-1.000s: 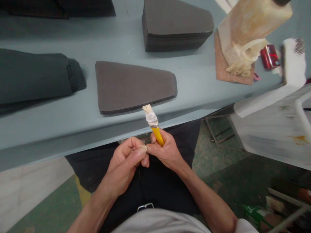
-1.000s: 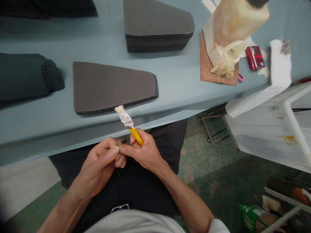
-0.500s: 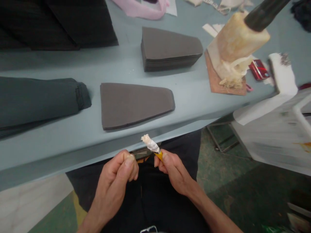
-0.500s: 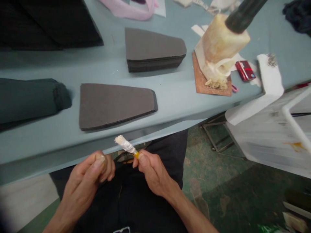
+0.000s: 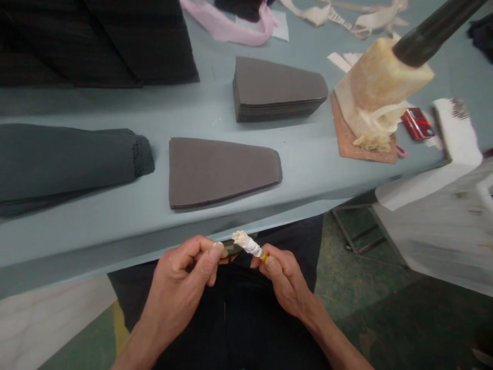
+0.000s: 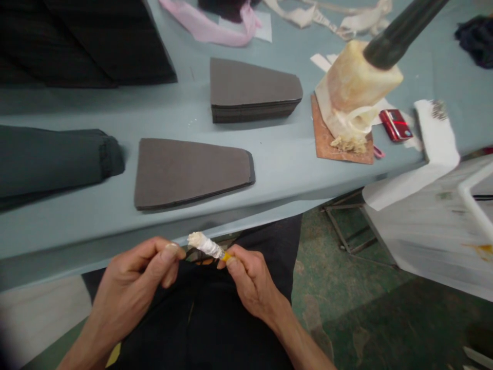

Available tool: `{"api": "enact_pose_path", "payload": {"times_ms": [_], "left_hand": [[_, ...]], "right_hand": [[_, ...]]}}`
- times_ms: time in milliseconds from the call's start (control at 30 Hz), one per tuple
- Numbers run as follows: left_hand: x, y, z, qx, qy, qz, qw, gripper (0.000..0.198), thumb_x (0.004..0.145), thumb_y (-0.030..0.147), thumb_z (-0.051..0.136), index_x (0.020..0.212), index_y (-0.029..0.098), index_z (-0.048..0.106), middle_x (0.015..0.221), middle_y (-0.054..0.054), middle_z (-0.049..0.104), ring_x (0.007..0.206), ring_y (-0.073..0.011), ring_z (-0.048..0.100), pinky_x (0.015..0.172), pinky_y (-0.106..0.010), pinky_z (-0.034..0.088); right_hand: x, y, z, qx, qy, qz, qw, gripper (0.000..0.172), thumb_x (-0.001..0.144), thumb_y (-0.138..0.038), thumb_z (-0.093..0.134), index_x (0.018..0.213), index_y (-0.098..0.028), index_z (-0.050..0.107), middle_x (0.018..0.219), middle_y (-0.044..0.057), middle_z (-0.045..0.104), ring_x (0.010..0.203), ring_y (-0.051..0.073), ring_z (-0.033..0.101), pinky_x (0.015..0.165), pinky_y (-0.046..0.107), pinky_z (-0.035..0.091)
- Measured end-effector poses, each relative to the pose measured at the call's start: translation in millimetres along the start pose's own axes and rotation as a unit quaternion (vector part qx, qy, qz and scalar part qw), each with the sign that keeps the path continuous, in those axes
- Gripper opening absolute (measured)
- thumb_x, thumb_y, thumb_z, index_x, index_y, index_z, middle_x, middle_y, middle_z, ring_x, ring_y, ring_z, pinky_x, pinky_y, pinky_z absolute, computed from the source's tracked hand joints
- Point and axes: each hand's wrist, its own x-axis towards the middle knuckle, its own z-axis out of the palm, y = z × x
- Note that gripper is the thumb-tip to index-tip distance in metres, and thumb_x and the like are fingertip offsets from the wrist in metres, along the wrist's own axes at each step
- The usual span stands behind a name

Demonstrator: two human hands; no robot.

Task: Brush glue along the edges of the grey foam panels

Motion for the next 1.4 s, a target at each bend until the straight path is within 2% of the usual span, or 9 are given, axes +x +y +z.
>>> {"api": "enact_pose_path", "payload": {"times_ms": [100, 200, 367, 567, 800, 1033, 1200, 1300, 1400], "left_hand": [[2.1, 3.9, -1.1, -0.038, -0.023, 0.0, 0.999, 0.055, 0.105, 0.064, 0.053, 0.075, 0.022, 0.072, 0.06, -0.001, 0.064, 0.059, -0.0156, 0.06, 0.061, -0.027, 0.05], [2.9, 5.9, -0.3, -0.06, -0.026, -0.004, 0.998, 0.059, 0.106, 0.068, 0.047, 0.077, 0.022, 0.071, 0.064, -0.002, 0.065, 0.065, -0.0177, 0.063, 0.065, -0.028, 0.053], [5.1, 9.6, 1.1, -0.03, -0.031, -0.004, 0.999, 0.06, 0.104, 0.072, 0.048, 0.073, 0.023, 0.066, 0.066, -0.002, 0.065, 0.064, -0.0177, 0.06, 0.063, -0.028, 0.051], [10.3, 10.8, -3.4, -0.073, -0.062, -0.032, 0.995, 0.059, 0.101, 0.073, 0.05, 0.074, 0.022, 0.064, 0.064, -0.002, 0.062, 0.064, -0.0179, 0.059, 0.064, -0.028, 0.052], [11.4, 2.9, -9.3, -0.088, -0.097, -0.092, 0.987, 0.055, 0.093, 0.071, 0.064, 0.07, 0.021, 0.061, 0.061, -0.001, 0.059, 0.058, -0.0145, 0.05, 0.056, -0.026, 0.041], [11.3, -11.0, -12.3, -0.143, -0.117, -0.117, 0.976, 0.051, 0.095, 0.065, 0.068, 0.071, 0.021, 0.064, 0.062, -0.001, 0.061, 0.062, -0.0146, 0.05, 0.065, -0.028, 0.042], [9.3, -13.3, -12.8, -0.15, -0.127, -0.131, 0.972, 0.05, 0.095, 0.063, 0.07, 0.071, 0.02, 0.063, 0.061, 0.001, 0.058, 0.062, -0.0122, 0.048, 0.065, -0.025, 0.04], [7.7, -9.7, -9.3, -0.207, -0.158, -0.174, 0.949, 0.049, 0.094, 0.061, 0.073, 0.072, 0.019, 0.061, 0.061, 0.002, 0.055, 0.06, -0.0103, 0.046, 0.06, -0.022, 0.039], [10.1, 2.0, -12.0, -0.345, -0.17, -0.236, 0.892, 0.052, 0.086, 0.058, 0.083, 0.067, 0.021, 0.052, 0.055, 0.007, 0.04, 0.051, -0.008, 0.036, 0.05, -0.021, 0.037]], "right_hand": [[0.3, 2.7, -1.9, -0.04, 0.003, -0.026, 0.999, 0.051, 0.113, -0.053, 0.041, 0.086, -0.02, 0.068, 0.064, -0.005, 0.048, 0.054, 0.011, 0.042, 0.059, 0.028, 0.034], [0.9, 4.2, -3.3, -0.07, -0.001, -0.034, 0.997, 0.048, 0.112, -0.05, 0.043, 0.085, -0.019, 0.068, 0.067, -0.003, 0.054, 0.058, 0.012, 0.05, 0.06, 0.028, 0.037], [1.6, 4.8, -3.0, -0.082, -0.006, -0.038, 0.996, 0.042, 0.111, -0.043, 0.046, 0.087, -0.02, 0.07, 0.067, -0.003, 0.056, 0.058, 0.012, 0.049, 0.06, 0.028, 0.037], [2.0, 5.3, -3.7, -0.097, -0.008, -0.041, 0.994, 0.037, 0.11, -0.039, 0.049, 0.085, -0.02, 0.069, 0.066, -0.003, 0.057, 0.057, 0.012, 0.048, 0.06, 0.028, 0.035], [4.0, 3.2, -4.2, -0.121, -0.021, -0.05, 0.991, 0.036, 0.11, -0.037, 0.049, 0.086, -0.02, 0.069, 0.065, -0.004, 0.054, 0.056, 0.011, 0.047, 0.06, 0.028, 0.035], [7.5, 3.6, -6.7, -0.143, -0.027, -0.069, 0.987, 0.037, 0.111, -0.038, 0.048, 0.087, -0.02, 0.069, 0.066, -0.002, 0.057, 0.055, 0.012, 0.049, 0.06, 0.028, 0.036], [9.6, 3.9, -8.6, -0.195, -0.022, -0.11, 0.974, 0.039, 0.113, -0.038, 0.045, 0.087, -0.02, 0.068, 0.066, -0.002, 0.06, 0.056, 0.012, 0.052, 0.059, 0.027, 0.038], [10.2, 4.7, -7.8, -0.211, -0.009, -0.148, 0.966, 0.043, 0.115, -0.04, 0.043, 0.087, -0.02, 0.067, 0.066, -0.002, 0.062, 0.054, 0.011, 0.051, 0.057, 0.026, 0.038], [9.2, 7.9, -9.2, -0.233, 0.02, -0.189, 0.954, 0.047, 0.116, -0.044, 0.042, 0.085, -0.02, 0.066, 0.065, -0.001, 0.062, 0.053, 0.011, 0.051, 0.057, 0.026, 0.038]]}}
